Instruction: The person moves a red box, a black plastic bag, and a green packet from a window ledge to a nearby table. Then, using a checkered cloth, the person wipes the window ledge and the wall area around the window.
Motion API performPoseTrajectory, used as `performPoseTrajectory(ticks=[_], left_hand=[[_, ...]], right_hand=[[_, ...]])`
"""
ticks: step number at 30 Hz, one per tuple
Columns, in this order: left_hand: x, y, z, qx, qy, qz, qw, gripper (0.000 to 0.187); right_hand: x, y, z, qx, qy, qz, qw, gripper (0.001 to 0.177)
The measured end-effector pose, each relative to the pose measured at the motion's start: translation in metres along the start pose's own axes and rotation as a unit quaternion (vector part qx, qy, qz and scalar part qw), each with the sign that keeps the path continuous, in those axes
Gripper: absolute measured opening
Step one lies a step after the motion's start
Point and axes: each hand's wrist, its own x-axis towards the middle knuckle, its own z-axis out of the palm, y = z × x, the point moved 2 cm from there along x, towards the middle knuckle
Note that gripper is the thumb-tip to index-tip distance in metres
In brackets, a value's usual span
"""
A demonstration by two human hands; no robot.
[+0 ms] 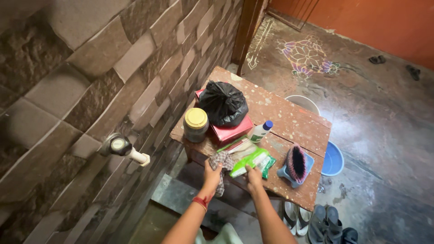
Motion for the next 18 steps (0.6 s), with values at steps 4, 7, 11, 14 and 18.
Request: performPoseTrajectory(ticks=[4,7,11,14,18], left_hand=[[0.007,-0.004,-0.020,-0.041,0.009,0.017,0.999,0.046],[0.010,-0.004,-0.028,-0.024,0.012,-0.010,1.000,0.047],[0.012,-0.002,-0.037,-0.019,0.023,-0.023,0.999,0.047],[0.014,-0.003,-0.038,-0.031,0.020,-0.007,0.999,0.047],[0.015,-0.008,-0.033,-0.039,0.026,-0.030,0.998,0.048]], right_hand=[[0.004,-0.024,0.010,-0.202,0.028,-0.136,0.969,0.028],[0.002,-0.057,0.017,-0.399,0.031,-0.212,0.891,0.028],[-0.012,-0.109,0.021,-0.537,-0.064,-0.285,0.792,0.024],[-0.013,-0.148,0.042,-0.633,-0.190,-0.310,0.683,0.021],[-0.004,-0.172,0.087,-0.735,-0.200,-0.357,0.541,0.027]])
